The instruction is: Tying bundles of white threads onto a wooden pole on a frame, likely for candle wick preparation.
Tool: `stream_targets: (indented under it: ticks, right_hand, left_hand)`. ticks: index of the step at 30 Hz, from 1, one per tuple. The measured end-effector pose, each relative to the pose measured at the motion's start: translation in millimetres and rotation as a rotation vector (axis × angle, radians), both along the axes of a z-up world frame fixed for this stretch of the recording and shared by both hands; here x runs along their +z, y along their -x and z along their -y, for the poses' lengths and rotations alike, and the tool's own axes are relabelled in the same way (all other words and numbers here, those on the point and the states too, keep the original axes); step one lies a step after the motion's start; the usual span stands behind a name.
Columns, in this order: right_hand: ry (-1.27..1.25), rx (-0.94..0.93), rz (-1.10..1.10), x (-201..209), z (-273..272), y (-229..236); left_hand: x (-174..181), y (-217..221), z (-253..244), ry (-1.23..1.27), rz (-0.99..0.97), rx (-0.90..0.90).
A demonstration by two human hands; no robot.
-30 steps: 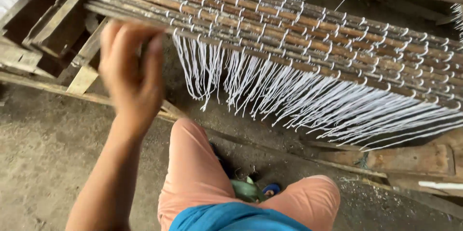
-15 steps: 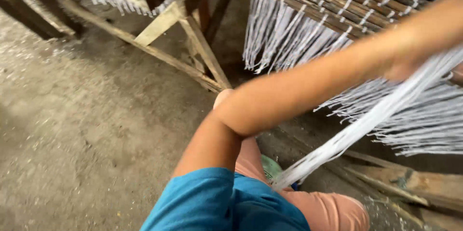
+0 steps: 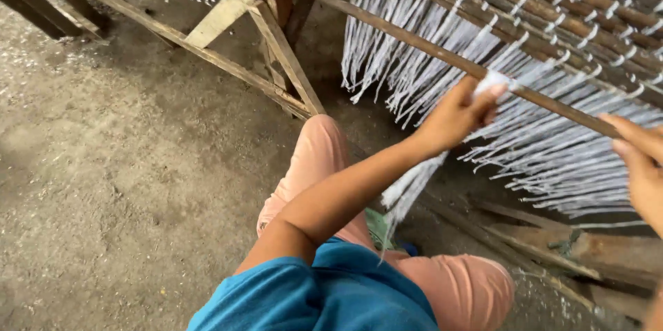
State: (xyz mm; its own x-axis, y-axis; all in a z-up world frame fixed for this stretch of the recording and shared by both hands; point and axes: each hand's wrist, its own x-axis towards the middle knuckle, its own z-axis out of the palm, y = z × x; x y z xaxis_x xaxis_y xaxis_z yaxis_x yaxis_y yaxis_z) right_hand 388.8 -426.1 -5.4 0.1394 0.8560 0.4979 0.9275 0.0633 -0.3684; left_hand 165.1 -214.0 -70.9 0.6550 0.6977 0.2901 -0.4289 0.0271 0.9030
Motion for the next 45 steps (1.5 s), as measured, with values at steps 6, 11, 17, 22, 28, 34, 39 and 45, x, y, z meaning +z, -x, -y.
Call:
stream_targets:
  ticks: [6,11,17,22,28,34,39,45]
  right_hand:
    - [-0.004,-0.164,0.253,10.8,22.3,74.5]
    - [-0.199,-0.167,0.118,10.5,16.6,112.7]
    - [-0.281,-0.067,-0.630,-37.1,-59.5,177.6]
    - [-0.287,-0.007,-0.913,-65.3,-91.3,183.3]
    - [-0.497,0.027,-1.267,-98.2,-83.2,154.0]
    - [-0.444,0.166,-1.583,-60.8,-79.5,173.4]
    - [-0.273,0.052,-1.396,-39.5,-81.0,176.9]
    - [-0.565,0.064,-1.533,-68.4,-84.9,155.7]
  left_hand:
    - [-45.4,32.1,21.2,-0.041,0.088,0.100]
    - [-27.5,52.9,40.6,0.023,0.102,0.067]
    - [-31.5,55.9,46.1,0.015,0.020,0.174]
    - [-16.0,61.4,49.9,-0.041,-0.021,0.203]
    - [-34.1,54.0,41.6,0.014,0.008,0.206]
    - [-31.9,54.3,44.2,-0.056,0.003,0.239]
    - [-28.6,53.9,40.7,-0.234,-0.025,0.372]
    - [-9.8,58.4,36.4,-0.280,0.041,0.468]
